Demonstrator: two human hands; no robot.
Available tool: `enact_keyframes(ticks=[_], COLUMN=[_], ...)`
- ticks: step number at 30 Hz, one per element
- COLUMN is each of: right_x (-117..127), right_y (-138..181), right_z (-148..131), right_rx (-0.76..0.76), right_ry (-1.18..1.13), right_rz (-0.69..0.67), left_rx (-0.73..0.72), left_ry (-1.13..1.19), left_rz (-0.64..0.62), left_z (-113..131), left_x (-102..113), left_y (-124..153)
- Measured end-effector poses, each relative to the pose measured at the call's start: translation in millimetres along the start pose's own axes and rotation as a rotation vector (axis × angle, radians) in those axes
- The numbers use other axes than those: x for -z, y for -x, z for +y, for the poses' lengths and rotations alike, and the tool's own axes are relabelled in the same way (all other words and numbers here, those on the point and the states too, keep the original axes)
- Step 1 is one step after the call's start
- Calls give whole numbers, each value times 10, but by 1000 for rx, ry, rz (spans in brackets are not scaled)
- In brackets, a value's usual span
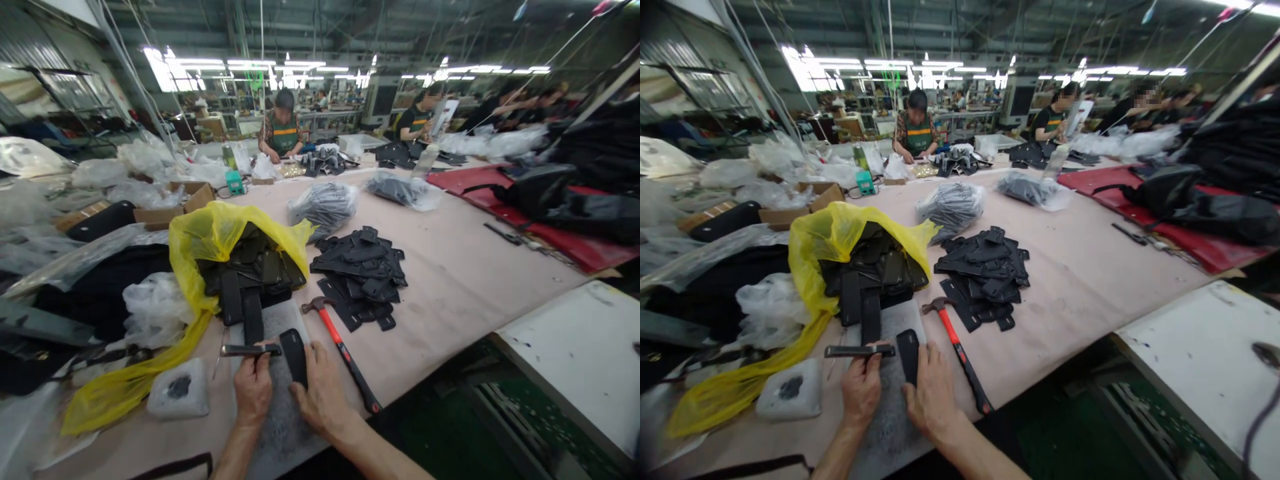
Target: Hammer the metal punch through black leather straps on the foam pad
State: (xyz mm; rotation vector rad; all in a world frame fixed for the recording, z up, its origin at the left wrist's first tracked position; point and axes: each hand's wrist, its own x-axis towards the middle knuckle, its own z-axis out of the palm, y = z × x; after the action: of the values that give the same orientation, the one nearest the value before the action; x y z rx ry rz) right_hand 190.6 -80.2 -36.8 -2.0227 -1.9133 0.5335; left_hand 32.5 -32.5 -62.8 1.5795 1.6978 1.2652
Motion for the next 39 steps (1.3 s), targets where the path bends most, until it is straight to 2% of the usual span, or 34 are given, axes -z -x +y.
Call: enact_keyframes(ticks=[4, 7, 9, 12, 14, 15, 17, 19, 20, 22, 24, 27, 29, 32, 35, 39], right_x=[72, 340, 629, 1063, 1209, 1211, 1071, 797, 646, 387, 233, 167, 169, 184, 218, 271], right_y=[-69, -257, -486, -942, -1208, -1300, -1395, -1408, -1403, -1405, -1446, -1570, -1651, -1713, -1700, -1632], right_z=[225, 457, 634, 831, 818, 752, 506, 163, -19, -352, -606, -814, -859, -820, -673, -430], right_rx=[-123, -157, -154, -193, -135, -103, -43, 14, 66, 274, 587, 995, 1119, 1137, 1061, 947], right_ry=[-140, -359, -408, -286, -126, -99, -162, -278, -281, -193, -38, 191, 301, 425, 485, 455], right_rz=[-29, -19, 102, 420, 580, 578, 399, 115, 36, -7, -39, -183, -250, -250, -251, -266], left_rx=[78, 96, 95, 90, 74, 63, 35, -4, -25, -56, -65, -65, -70, -76, -68, -62], left_ry=[-2, 32, 62, 75, 84, 86, 73, 37, 15, -32, -76, -113, -112, -101, -82, -64], left_rz=[42, 34, 18, 25, 40, 46, 66, 94, 110, 144, 179, 216, 224, 234, 233, 223], left_z=[-125, -128, -89, -21, 8, 17, 25, 21, 16, 0, -19, -45, -53, -45, -23, 1], left_x=[53, 67, 76, 88, 95, 97, 100, 99, 98, 93, 86, 73, 66, 64, 74, 88], left_y=[0, 13, 18, 21, 34, 45, 72, 97, 107, 122, 130, 137, 138, 136, 129, 113])
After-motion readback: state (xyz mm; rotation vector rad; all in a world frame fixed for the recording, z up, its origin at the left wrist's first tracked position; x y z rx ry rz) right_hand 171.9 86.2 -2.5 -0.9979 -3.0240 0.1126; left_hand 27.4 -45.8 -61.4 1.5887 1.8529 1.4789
